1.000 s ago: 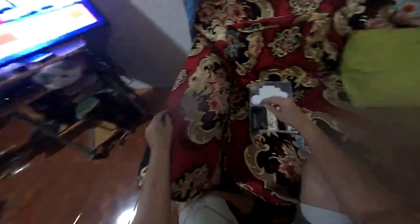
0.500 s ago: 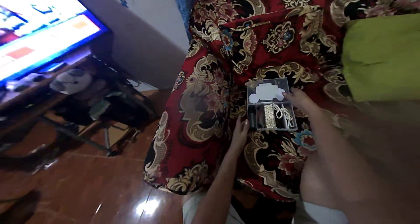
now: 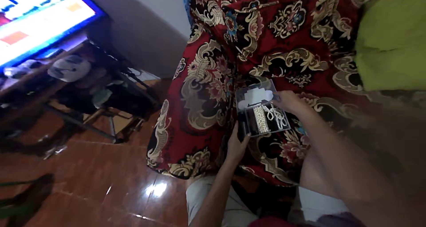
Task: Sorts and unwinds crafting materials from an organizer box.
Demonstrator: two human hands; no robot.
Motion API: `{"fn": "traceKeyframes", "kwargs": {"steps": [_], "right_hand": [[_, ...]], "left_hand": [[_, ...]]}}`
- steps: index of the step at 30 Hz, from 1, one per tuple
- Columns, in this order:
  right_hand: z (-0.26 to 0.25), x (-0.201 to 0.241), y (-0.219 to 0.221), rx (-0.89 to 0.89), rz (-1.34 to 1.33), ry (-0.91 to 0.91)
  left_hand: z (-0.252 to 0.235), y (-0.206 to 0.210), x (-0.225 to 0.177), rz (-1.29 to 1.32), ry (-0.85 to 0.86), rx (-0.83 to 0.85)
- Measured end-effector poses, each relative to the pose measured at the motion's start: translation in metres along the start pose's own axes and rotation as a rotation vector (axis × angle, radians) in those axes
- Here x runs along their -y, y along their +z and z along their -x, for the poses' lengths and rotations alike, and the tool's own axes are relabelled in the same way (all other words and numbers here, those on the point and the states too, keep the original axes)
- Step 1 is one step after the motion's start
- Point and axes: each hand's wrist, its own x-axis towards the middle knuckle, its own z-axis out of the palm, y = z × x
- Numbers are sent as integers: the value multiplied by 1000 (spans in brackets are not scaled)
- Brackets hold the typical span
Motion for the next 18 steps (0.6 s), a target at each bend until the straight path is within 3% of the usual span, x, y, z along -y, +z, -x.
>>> {"fn": "traceKeyframes", "kwargs": {"steps": [4, 7, 10, 18], "right_hand": [[4, 2, -3, -116, -32, -105], [7, 2, -5, -67, 3, -156], [6, 4, -5, 6, 40, -147], [3, 7, -11, 65, 94, -109]], "left_hand": [[-1, 4, -9, -139, 98, -162], [-10, 6, -14, -207, 294, -278], [-31, 3, -23, -247, 373, -242], [-95, 6, -70, -369, 290, -16]]}}
